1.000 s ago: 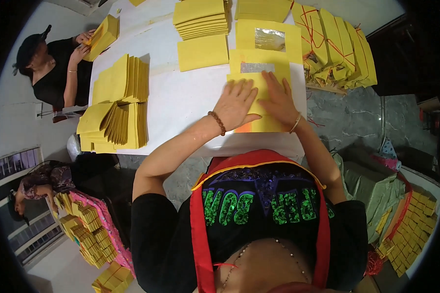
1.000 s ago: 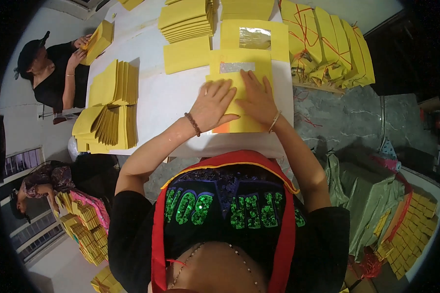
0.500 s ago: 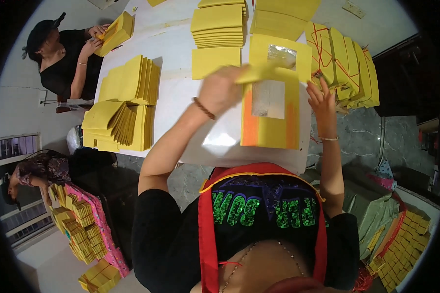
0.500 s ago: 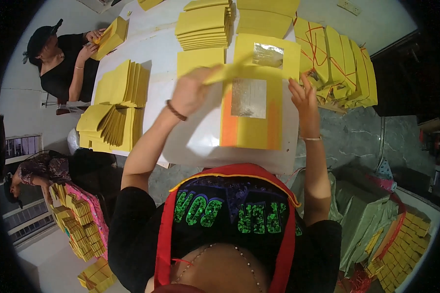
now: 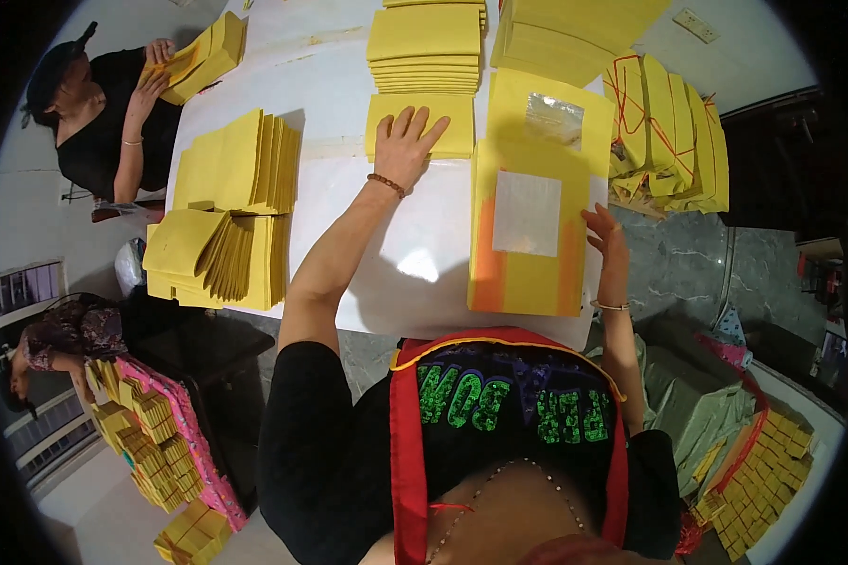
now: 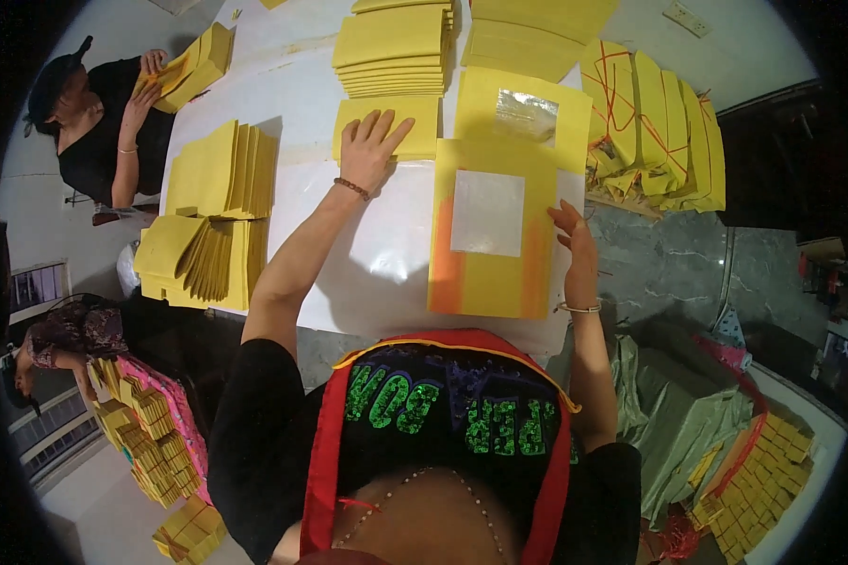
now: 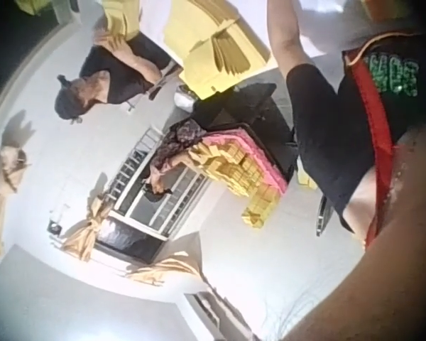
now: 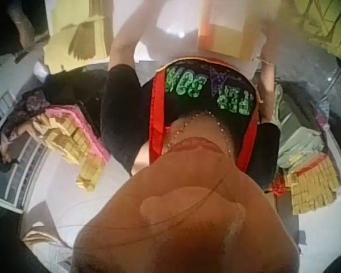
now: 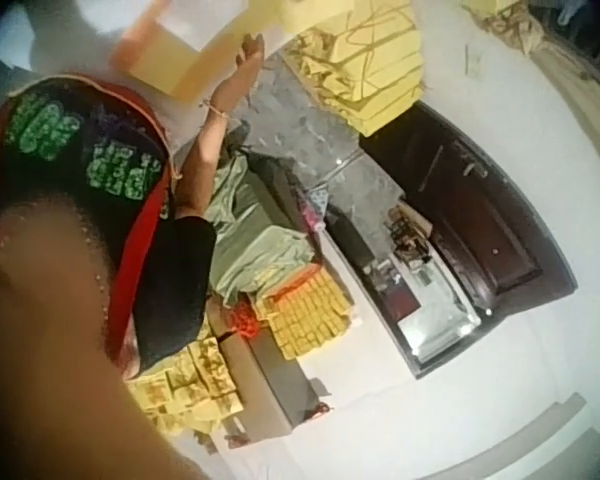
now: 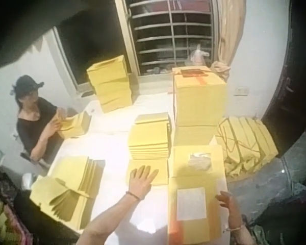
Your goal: Folding and stacking yellow sheets of paper on a work table.
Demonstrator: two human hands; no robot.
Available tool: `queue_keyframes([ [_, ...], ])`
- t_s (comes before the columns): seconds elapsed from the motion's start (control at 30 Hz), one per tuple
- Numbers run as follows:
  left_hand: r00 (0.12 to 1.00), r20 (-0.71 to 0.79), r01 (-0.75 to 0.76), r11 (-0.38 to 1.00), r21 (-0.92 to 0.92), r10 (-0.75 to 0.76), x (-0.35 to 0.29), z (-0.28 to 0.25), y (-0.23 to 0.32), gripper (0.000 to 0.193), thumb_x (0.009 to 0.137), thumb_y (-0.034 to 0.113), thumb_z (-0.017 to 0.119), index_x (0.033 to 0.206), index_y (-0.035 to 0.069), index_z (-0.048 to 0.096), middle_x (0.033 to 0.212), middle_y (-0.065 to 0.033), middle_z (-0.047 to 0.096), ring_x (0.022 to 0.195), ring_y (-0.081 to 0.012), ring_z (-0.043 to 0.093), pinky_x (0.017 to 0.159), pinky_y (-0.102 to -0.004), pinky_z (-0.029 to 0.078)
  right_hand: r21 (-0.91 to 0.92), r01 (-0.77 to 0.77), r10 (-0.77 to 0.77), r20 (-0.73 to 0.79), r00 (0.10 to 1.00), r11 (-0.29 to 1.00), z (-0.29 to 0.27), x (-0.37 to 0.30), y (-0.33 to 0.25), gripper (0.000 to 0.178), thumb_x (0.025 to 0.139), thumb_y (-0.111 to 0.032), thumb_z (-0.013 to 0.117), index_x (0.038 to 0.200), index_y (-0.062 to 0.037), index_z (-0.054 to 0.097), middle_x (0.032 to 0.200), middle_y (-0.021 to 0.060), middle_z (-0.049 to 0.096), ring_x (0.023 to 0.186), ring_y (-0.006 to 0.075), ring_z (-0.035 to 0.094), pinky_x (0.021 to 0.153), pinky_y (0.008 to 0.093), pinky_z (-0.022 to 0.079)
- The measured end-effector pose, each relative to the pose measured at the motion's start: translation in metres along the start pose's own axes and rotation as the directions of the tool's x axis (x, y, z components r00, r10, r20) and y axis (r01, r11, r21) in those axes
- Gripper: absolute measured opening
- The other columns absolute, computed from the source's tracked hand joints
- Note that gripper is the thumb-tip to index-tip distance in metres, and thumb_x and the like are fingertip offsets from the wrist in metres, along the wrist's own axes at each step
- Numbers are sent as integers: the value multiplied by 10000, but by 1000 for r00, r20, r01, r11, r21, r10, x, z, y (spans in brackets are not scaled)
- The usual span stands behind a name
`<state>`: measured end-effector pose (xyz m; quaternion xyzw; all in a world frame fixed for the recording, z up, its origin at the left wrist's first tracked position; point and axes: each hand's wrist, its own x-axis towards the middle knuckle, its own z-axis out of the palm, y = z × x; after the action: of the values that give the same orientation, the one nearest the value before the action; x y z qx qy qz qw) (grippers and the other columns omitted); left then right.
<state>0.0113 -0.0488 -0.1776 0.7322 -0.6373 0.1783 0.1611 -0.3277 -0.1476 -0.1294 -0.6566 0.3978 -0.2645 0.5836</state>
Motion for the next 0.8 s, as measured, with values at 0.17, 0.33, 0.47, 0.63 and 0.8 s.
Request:
queue_keyframes([
  [0.17,1000,27,6,998,67,-8,-11,19,-7,592,662,84,652,1217,221,496,1171,-73,496,1099,-246,444,864,-445,351,-34,17,-17,0,1000,999,2,0,0,467,951,-363,304,1242,-45,485,1182,97,550,1105,208,493,932,353,352],
  [0.33,989,144,16,1000,5,-17,-7,15,-9,534,699,188,628,1217,190,497,1174,-72,496,1091,-245,442,854,-453,347,-269,207,-187,96,978,941,3,-2,-1,329,939,-197,399,1190,-25,524,1168,72,539,1087,170,494,909,292,375],
  [0.47,988,153,14,1000,-10,-13,-12,18,-11,525,766,354,583,1246,171,468,1210,-94,471,1119,-273,418,875,-475,335,-207,151,-137,81,987,967,3,-3,3,291,905,-120,468,1174,-28,533,1182,68,521,1085,163,488,919,285,367],
  [0.63,984,177,-29,997,66,17,-19,22,-10,622,830,530,473,1318,155,386,1305,-137,383,1203,-312,332,944,-493,285,-269,187,-164,108,981,945,2,-3,1,299,867,-147,543,1149,-47,554,1208,107,514,1112,224,489,883,316,407],
  [0.8,959,272,-118,984,135,78,-9,23,-15,592,850,499,453,1318,146,372,1294,-132,381,1177,-301,346,914,-473,309,-619,512,-443,278,852,596,5,-11,-11,366,789,-195,626,1131,-75,568,1245,94,481,1203,316,397,956,411,335],
])
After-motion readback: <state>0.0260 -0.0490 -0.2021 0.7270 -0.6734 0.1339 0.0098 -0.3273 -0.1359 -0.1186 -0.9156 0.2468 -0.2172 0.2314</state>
